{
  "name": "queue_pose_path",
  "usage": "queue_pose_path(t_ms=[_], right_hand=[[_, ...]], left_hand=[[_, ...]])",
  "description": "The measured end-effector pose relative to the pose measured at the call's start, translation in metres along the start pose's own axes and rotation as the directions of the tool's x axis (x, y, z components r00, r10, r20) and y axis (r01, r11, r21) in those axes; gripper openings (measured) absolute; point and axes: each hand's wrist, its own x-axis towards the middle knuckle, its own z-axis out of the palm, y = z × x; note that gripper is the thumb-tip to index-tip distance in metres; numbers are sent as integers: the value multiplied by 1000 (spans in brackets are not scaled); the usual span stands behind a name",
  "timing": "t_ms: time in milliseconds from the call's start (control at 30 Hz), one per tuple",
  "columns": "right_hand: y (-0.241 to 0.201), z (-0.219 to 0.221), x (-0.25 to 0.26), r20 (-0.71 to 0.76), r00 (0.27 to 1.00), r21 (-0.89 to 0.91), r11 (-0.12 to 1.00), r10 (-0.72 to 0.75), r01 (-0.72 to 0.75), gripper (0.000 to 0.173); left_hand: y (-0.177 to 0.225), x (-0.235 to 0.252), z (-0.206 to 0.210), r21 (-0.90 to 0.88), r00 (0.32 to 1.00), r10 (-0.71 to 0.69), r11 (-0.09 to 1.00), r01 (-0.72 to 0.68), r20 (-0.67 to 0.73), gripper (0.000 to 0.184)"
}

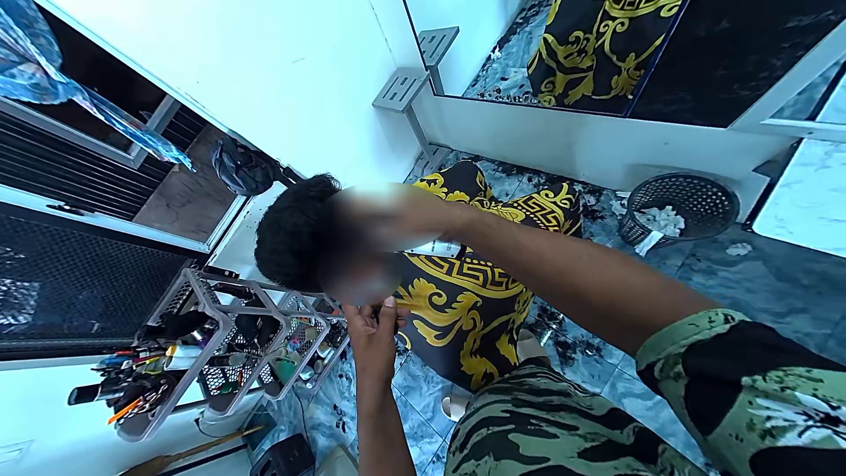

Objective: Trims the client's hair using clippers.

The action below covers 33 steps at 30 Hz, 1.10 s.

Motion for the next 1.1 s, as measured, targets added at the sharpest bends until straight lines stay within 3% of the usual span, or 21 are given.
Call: queue_pose_path(t_ms=[200, 333, 767, 900, 1033, 1100], right_hand=[[-4, -1, -3, 23, 998, 130, 990, 51, -53, 32], [-5, 0, -2, 7, 998, 20, 998, 55, -55, 33], [-9, -4, -5, 3, 1000, 14, 1000, 4, -4, 33], [-8, -1, -6, 3, 999, -129, 991, 41, -40, 33], [-7, 0, -6, 9, 1000, -12, 1000, -8, 8, 32], [-6, 1, -5, 17, 1000, -103, 994, -21, 23, 32]], left_hand=[[-2, 1, 1, -7, 1000, 7, 1000, -7, 1, 103], [-1, 2, 1, -7, 1000, -3, 1000, 3, 0, 102], [-3, 3, 2, -19, 1000, 4, 1000, -3, 12, 104], [-3, 2, 1, -17, 1000, 11, 1000, -10, 16, 104], [-4, 2, 2, -31, 1000, 8, 999, -8, 18, 104], [-5, 2, 2, -35, 1000, 6, 999, -5, 16, 105]])
